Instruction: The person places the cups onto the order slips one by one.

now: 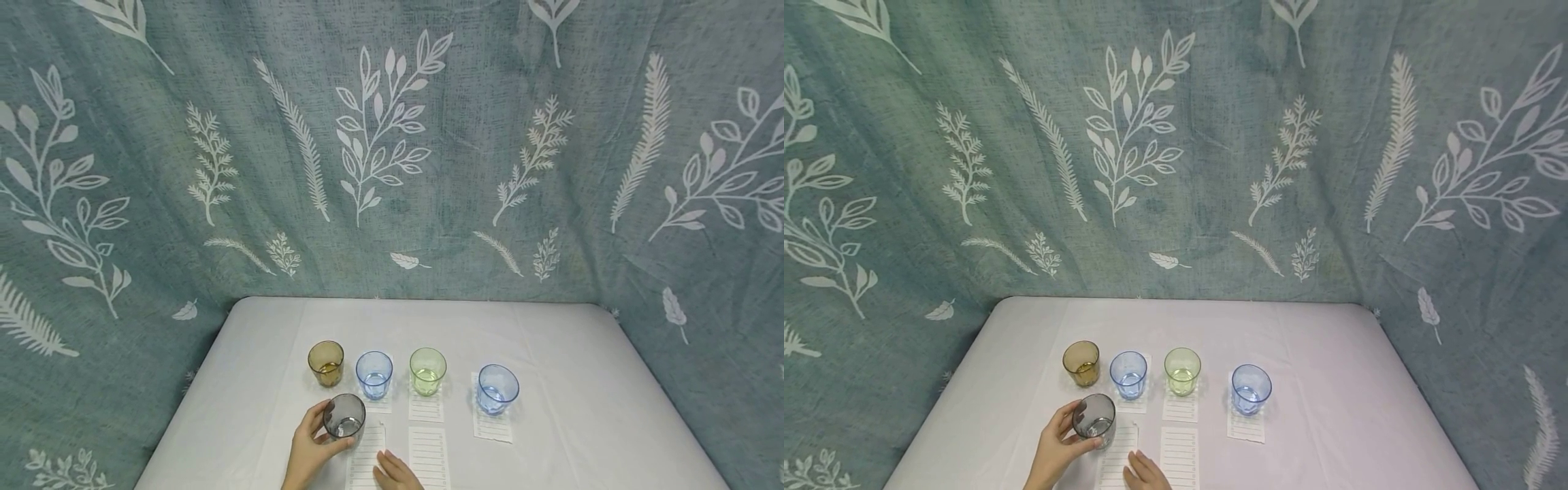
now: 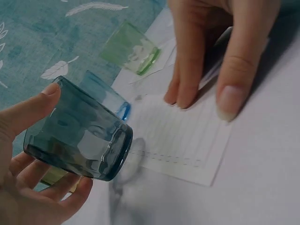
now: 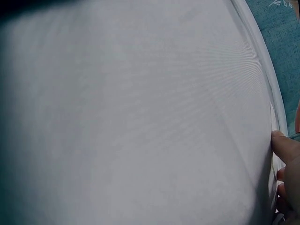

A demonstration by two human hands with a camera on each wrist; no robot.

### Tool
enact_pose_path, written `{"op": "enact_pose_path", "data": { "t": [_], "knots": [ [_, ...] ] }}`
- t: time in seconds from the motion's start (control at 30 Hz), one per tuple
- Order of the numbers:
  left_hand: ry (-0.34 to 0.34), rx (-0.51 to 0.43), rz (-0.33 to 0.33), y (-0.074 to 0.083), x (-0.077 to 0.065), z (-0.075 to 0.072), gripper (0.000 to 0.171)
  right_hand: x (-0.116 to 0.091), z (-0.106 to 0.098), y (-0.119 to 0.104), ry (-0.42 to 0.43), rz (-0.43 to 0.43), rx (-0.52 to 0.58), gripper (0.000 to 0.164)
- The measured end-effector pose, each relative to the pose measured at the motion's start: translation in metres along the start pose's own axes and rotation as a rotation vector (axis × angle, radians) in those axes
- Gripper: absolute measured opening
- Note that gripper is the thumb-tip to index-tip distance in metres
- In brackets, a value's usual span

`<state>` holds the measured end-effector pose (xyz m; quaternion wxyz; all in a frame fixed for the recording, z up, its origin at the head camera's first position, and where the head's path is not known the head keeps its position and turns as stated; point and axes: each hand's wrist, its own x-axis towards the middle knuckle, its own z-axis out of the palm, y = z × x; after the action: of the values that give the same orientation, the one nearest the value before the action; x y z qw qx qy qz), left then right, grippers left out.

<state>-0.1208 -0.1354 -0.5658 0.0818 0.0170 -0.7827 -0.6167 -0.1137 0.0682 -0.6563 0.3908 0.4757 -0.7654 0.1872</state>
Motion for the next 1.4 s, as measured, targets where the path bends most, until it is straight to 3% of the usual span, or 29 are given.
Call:
{"op": "enact_pose_path", "data": {
  "t": [0.43, 0.53, 0.77, 1.13, 1.3, 1.4],
  "knots": [
    [-0.113, -0.095, -0.018, -0.014, -0.005, 0.013, 0.077, 0.0, 0.005, 0.003, 0.031, -0.035, -0.055, 0.056],
    [-0.131, -0.065, -0.014, -0.015, -0.007, 0.015, 0.079, 0.0, 0.005, 0.003, 0.036, -0.021, -0.059, 0.056],
    [-0.154, 0.128, 0.021, -0.022, -0.008, 0.02, 0.087, -0.002, 0.009, 0.007, 0.071, -0.074, -0.075, 0.054],
    [-0.19, 0.123, 0.023, -0.023, -0.008, 0.025, 0.083, -0.01, 0.019, 0.01, 0.142, -0.146, -0.072, 0.044],
    [-0.182, 0.144, 0.061, -0.024, -0.009, 0.025, 0.083, -0.013, 0.025, 0.015, 0.185, -0.23, -0.087, 0.037],
    [-0.169, 0.154, 0.082, -0.026, -0.009, 0.024, 0.081, -0.012, 0.024, 0.014, 0.19, -0.222, -0.074, 0.037]
  ]
}}
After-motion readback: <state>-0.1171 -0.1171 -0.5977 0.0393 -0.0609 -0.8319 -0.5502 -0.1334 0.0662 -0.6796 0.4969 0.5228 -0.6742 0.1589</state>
